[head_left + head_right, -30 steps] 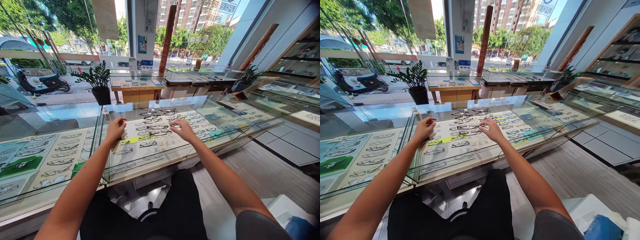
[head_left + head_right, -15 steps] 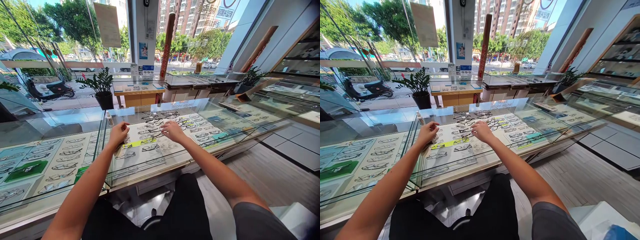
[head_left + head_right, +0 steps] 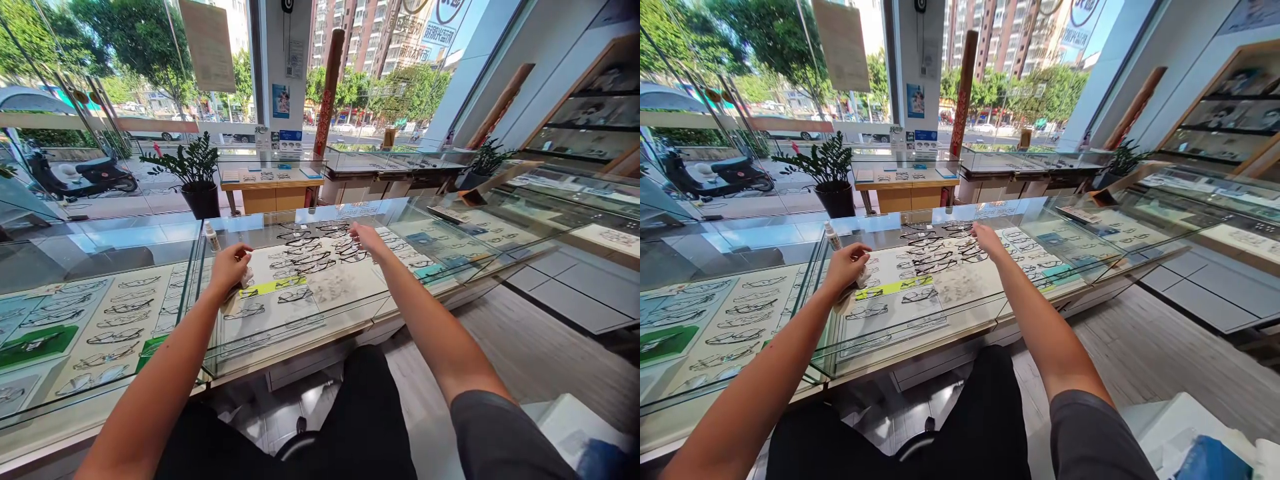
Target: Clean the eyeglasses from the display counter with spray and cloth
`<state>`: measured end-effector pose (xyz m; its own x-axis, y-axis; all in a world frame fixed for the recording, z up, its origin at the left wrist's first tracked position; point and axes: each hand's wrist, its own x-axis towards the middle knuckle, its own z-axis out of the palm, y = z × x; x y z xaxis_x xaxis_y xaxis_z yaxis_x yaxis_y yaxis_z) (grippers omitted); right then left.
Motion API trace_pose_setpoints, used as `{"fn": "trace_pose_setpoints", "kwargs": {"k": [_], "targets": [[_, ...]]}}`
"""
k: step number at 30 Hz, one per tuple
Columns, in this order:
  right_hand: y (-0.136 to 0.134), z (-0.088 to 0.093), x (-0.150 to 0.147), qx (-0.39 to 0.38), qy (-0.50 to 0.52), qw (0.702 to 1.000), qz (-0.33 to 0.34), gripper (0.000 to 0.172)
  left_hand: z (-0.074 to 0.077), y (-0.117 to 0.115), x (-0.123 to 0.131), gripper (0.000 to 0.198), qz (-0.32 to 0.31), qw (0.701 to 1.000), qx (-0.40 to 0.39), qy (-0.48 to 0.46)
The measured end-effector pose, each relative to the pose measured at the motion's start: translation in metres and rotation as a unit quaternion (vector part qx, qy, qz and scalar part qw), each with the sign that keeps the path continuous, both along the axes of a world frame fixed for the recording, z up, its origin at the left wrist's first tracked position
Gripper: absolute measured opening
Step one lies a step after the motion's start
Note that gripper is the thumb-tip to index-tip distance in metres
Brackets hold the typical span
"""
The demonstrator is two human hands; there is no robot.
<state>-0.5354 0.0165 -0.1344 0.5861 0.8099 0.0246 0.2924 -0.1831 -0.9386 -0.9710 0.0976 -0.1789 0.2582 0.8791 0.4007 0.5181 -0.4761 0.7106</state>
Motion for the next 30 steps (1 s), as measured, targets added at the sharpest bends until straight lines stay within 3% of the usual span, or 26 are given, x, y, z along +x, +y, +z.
{"fn": "trace_pose_setpoints", "kwargs": {"k": [7,15,25,30], "targets": [[0.021,-0.005,0.000,-0.032,0.101,0.994,-0.007,0.035,0.000,-0.001,-0.001,0.030,0.008,1.000,0.012,-0.001],[0.033,-0.004,-0.011,-0.045,0.135,0.990,-0.006,0.040,-0.003,0.002,-0.001,0.031,0.010,1.000,0.013,0.024],[0.029,-0.005,-0.017,-0.028,0.155,0.987,-0.022,0.038,-0.003,0.002,0.000,0.031,0.017,0.999,0.022,0.035],[0.015,0.004,-0.021,0.000,0.155,0.988,-0.020,0.034,-0.003,0.001,0.001,0.035,0.011,0.998,0.050,0.028]]}}
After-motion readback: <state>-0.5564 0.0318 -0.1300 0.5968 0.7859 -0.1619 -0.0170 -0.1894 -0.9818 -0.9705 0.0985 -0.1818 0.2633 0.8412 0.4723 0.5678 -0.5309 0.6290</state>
